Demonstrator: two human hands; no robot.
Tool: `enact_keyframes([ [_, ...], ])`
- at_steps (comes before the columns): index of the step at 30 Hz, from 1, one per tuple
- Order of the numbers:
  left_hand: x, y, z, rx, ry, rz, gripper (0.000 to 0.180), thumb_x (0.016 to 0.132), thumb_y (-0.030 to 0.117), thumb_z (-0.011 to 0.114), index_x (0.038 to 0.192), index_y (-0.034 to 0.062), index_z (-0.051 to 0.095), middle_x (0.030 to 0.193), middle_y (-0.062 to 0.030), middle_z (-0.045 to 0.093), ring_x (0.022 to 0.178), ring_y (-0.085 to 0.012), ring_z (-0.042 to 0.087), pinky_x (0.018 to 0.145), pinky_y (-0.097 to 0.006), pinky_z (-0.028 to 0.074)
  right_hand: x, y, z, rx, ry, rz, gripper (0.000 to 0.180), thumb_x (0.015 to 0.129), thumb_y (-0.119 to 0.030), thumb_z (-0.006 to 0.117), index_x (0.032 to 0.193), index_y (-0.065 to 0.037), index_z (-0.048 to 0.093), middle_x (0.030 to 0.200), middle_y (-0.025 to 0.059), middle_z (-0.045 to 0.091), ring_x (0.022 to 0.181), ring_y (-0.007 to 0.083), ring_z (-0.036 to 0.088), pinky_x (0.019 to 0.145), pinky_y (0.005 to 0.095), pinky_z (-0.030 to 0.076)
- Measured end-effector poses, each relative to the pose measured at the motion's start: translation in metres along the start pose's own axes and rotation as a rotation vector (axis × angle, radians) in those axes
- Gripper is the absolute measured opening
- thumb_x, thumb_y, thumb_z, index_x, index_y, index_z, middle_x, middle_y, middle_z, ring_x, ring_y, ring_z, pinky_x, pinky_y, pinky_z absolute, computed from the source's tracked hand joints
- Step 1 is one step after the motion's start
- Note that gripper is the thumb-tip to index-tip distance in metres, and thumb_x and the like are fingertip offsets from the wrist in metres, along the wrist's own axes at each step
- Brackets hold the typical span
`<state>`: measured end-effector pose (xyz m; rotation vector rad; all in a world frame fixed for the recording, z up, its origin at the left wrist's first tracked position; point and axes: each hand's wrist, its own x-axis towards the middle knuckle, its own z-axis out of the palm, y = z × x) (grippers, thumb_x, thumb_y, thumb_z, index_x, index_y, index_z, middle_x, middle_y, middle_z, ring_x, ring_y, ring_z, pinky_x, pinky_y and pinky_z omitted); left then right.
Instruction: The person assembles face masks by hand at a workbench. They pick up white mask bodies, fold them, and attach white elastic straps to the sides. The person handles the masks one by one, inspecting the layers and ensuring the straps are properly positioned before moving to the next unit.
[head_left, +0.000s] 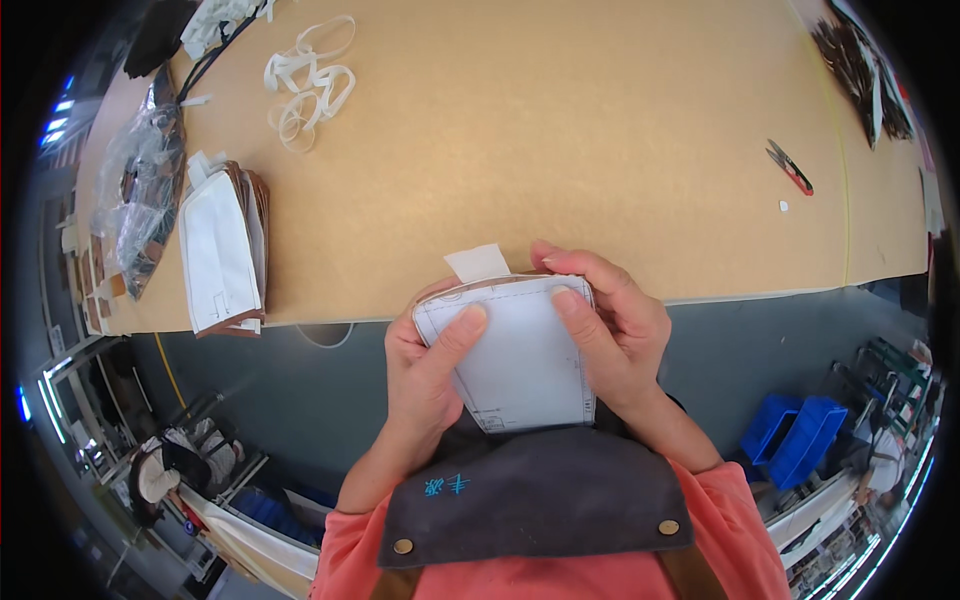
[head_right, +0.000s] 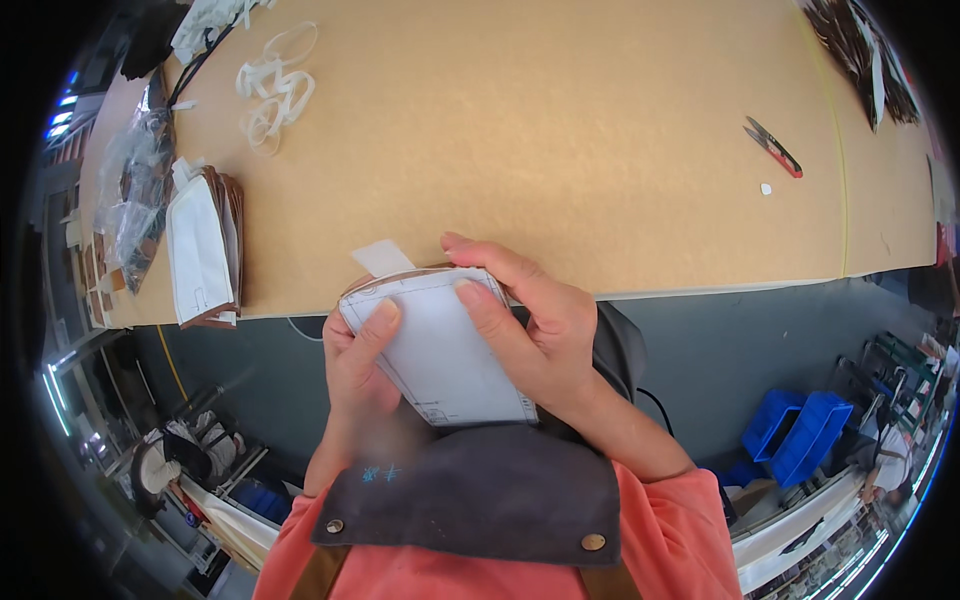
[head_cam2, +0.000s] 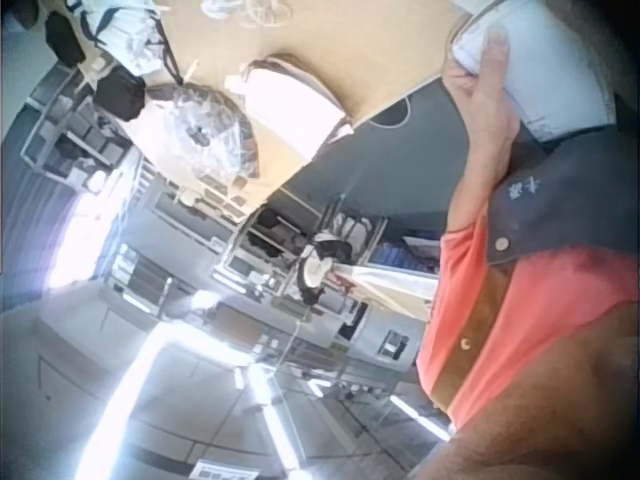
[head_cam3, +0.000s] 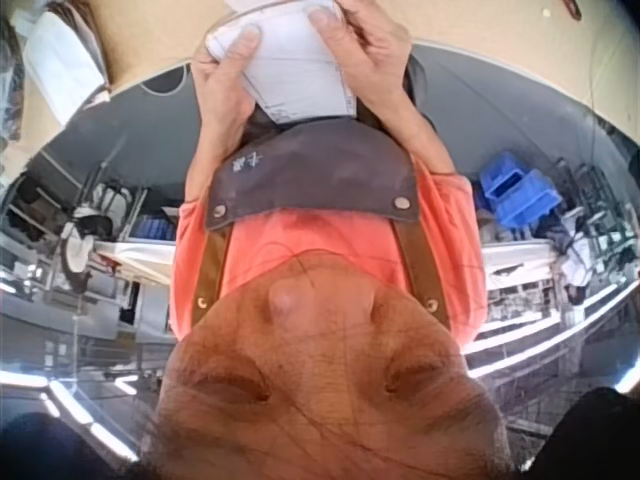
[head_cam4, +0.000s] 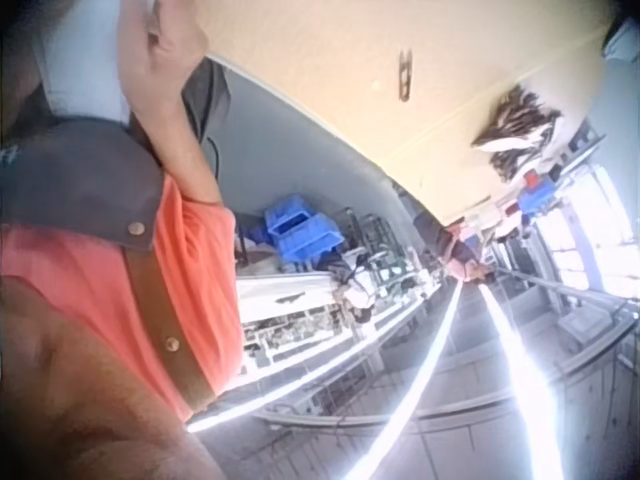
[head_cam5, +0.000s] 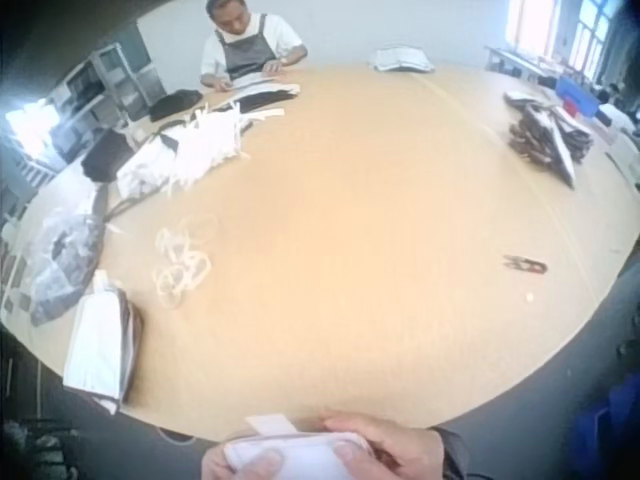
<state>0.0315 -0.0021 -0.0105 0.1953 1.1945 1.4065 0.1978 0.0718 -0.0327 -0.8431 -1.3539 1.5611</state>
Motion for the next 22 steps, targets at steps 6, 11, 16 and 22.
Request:
enact_keyframes([
  [6, 0.0, 0.003, -0.002, 0.007, 0.008, 0.014, 0.04, 0.092, 0.009, 0.071, 0.126, -0.0064, 0.056, 0.113, -0.0153, 0.07, 0.102, -0.0184, 0.067, 0.091, -0.033, 0.053, 0.002, -0.011, 0.01, 0.15, 0.08, 0.093, 0.036, 0.095, -0.004, 0.067, 0.129, 0.005, 0.062, 0.123, 0.0164, 0.07, 0.106, 0.0182, 0.069, 0.091, 0.0282, 0.053],
  [11, -0.004, 0.005, 0.001, 0.018, 0.018, 0.038, 0.041, 0.092, 0.009, 0.072, 0.126, -0.0067, 0.056, 0.113, -0.0155, 0.07, 0.102, -0.0187, 0.067, 0.092, -0.033, 0.053, 0.002, -0.018, -0.002, -0.293, -0.053, -0.029, 0.039, 0.095, -0.004, 0.065, 0.132, 0.007, 0.059, 0.123, 0.0177, 0.069, 0.111, 0.0196, 0.068, 0.095, 0.0286, 0.051],
  [16, -0.006, 0.006, 0.003, 0.017, 0.004, 0.041, 0.042, 0.091, 0.009, 0.073, 0.127, -0.0069, 0.055, 0.114, -0.0161, 0.069, 0.102, -0.0191, 0.067, 0.092, -0.034, 0.053, 0.004, -0.02, -0.005, -0.177, -0.068, -0.042, 0.041, 0.094, -0.001, 0.064, 0.134, 0.007, 0.056, 0.128, 0.0192, 0.066, 0.113, 0.0224, 0.067, 0.096, 0.03, 0.051],
  [22, -0.011, 0.006, 0.003, 0.023, -0.018, 0.062, 0.044, 0.091, 0.009, 0.073, 0.128, -0.0064, 0.054, 0.115, -0.0166, 0.069, 0.102, -0.0192, 0.067, 0.093, -0.033, 0.053, -0.001, -0.003, 0.0, -0.061, -0.011, -0.181, 0.048, 0.092, 0.0, 0.069, 0.137, 0.005, 0.052, 0.131, 0.0217, 0.064, 0.113, 0.0256, 0.068, 0.094, 0.0304, 0.055],
])
